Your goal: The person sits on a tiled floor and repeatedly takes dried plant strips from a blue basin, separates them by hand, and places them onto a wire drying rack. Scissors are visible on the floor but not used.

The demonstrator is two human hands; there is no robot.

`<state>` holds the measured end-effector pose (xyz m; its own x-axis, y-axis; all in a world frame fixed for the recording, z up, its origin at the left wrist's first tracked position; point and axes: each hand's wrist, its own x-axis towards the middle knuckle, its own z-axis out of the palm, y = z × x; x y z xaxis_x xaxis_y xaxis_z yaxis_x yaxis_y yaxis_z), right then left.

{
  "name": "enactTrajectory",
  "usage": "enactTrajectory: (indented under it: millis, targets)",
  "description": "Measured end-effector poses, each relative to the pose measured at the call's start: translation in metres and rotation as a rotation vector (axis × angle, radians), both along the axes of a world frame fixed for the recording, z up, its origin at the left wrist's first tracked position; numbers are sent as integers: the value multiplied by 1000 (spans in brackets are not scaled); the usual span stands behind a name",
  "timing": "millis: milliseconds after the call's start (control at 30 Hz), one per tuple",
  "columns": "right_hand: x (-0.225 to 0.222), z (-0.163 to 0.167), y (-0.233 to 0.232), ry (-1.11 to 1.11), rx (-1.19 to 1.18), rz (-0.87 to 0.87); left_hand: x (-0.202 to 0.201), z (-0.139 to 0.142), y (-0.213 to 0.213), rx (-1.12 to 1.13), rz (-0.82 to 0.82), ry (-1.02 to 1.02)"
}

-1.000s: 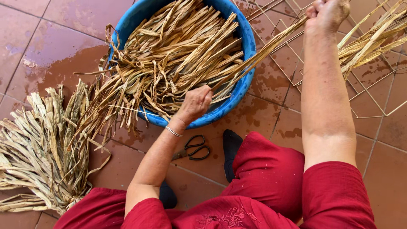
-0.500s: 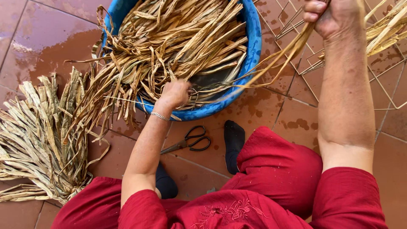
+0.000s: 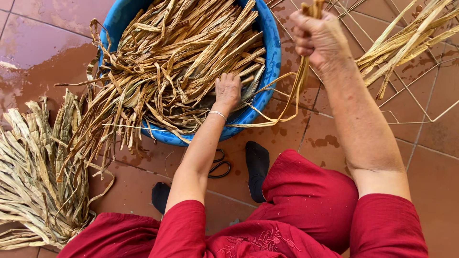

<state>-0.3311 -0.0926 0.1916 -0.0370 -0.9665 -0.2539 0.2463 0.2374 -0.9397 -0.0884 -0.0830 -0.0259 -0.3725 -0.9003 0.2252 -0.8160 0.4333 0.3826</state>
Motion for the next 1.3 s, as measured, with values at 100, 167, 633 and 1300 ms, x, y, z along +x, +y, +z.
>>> enactTrajectory:
  millis: [100,167,633,1300]
  targets:
    - [19,-15,0,90,59,25,2,18,-7,127,23,400]
    - [35,-24,2,125,78,54,0,38,-13,390,-24,858]
    - [86,-12,21,-82,-188,34,-21,160,-9,542,-130,1345]
    - [8,-29,-74,-234,-341,-451,2,138,11,65,-264,628]
